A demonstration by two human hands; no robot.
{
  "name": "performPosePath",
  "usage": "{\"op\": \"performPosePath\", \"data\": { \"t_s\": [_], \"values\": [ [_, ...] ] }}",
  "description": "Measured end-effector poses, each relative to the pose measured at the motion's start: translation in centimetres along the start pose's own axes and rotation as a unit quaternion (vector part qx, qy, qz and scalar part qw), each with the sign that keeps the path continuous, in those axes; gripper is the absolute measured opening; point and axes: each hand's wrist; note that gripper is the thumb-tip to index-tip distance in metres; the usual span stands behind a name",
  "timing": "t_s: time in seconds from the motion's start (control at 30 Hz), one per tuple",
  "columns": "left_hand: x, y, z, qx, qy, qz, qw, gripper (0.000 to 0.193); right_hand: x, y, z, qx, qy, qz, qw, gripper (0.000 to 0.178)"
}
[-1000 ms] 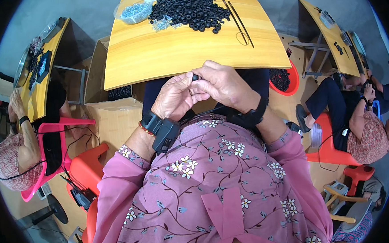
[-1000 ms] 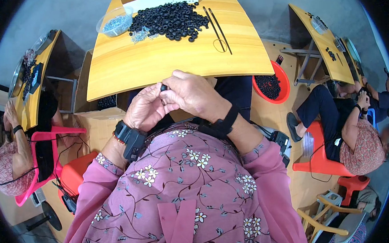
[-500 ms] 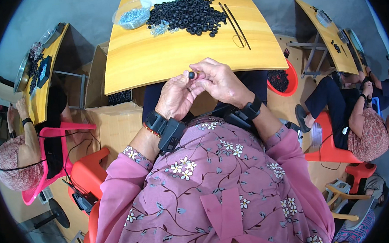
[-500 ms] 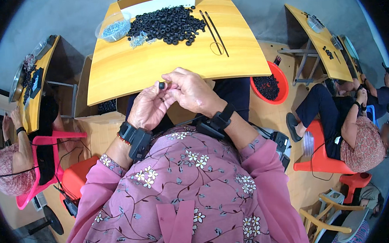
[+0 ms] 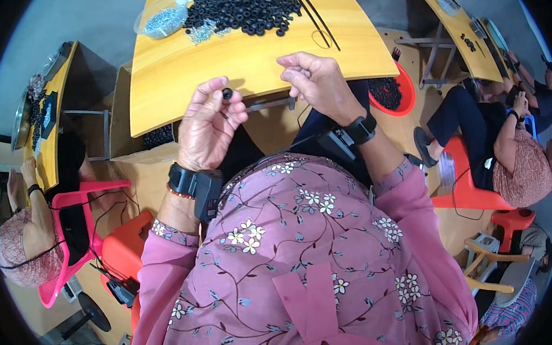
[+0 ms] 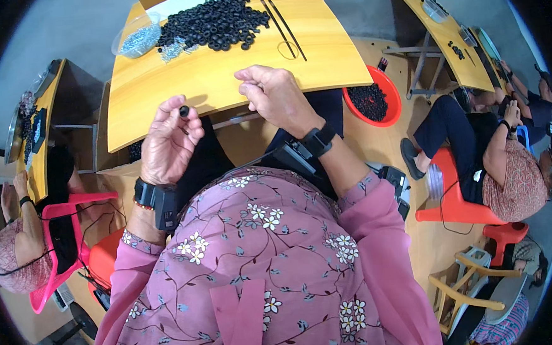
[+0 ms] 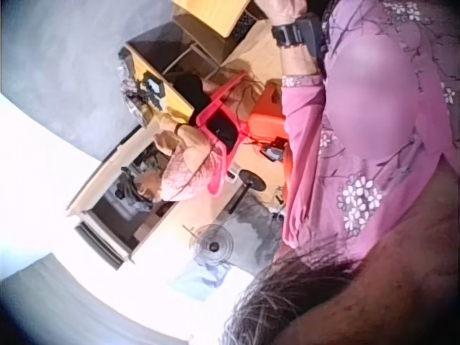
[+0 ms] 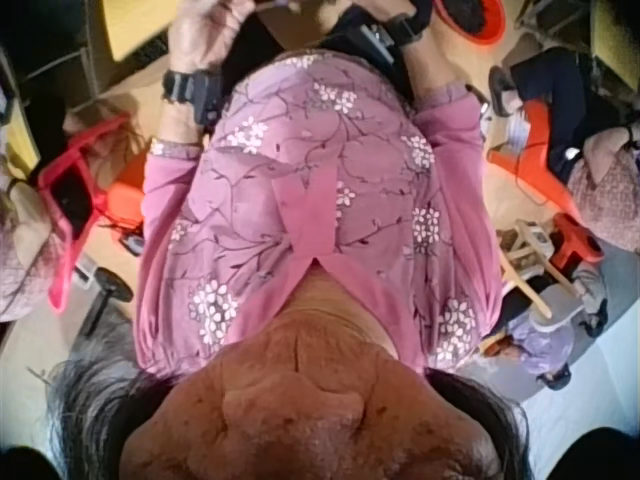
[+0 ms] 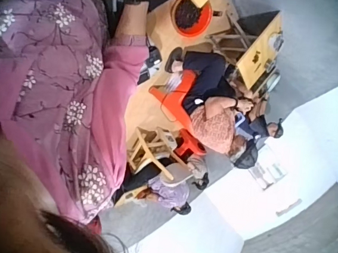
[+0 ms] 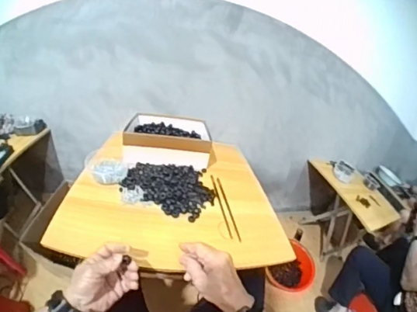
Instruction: Manually assemble small plastic rings onto central pins or fasteners at a manufacturing workstation.
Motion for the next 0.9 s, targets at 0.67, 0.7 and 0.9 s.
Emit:
{"op": "performPosePath", "data": {
  "t_s": [0.67, 0.7, 0.9],
  "values": [
    [1.0, -0.8, -0.7, -0.003, 0.014, -0.177, 0.984, 0.028, -0.7, -0.9, 0.2, -0.139, 0.031, 0.053, 0.988, 0.021],
    [1.1, -0.8, -0.7, -0.007, 0.009, -0.175, 0.985, 0.028, -1.0, -1.0, 0.2, -0.141, 0.04, 0.048, 0.988, 0.021],
    [1.2, -0.6, -0.8, -0.032, 0.025, -0.191, 0.981, 0.032, -2.3, -1.7, 0.0, -0.152, 0.064, 0.044, 0.985, 0.021]
  ]
}}
Point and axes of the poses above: each hand's wrist, its own z-axis away from the middle knuckle, its own x-axis out of the palm, y = z × x, and after that the axes turned 13 degrees about -z, right-handed
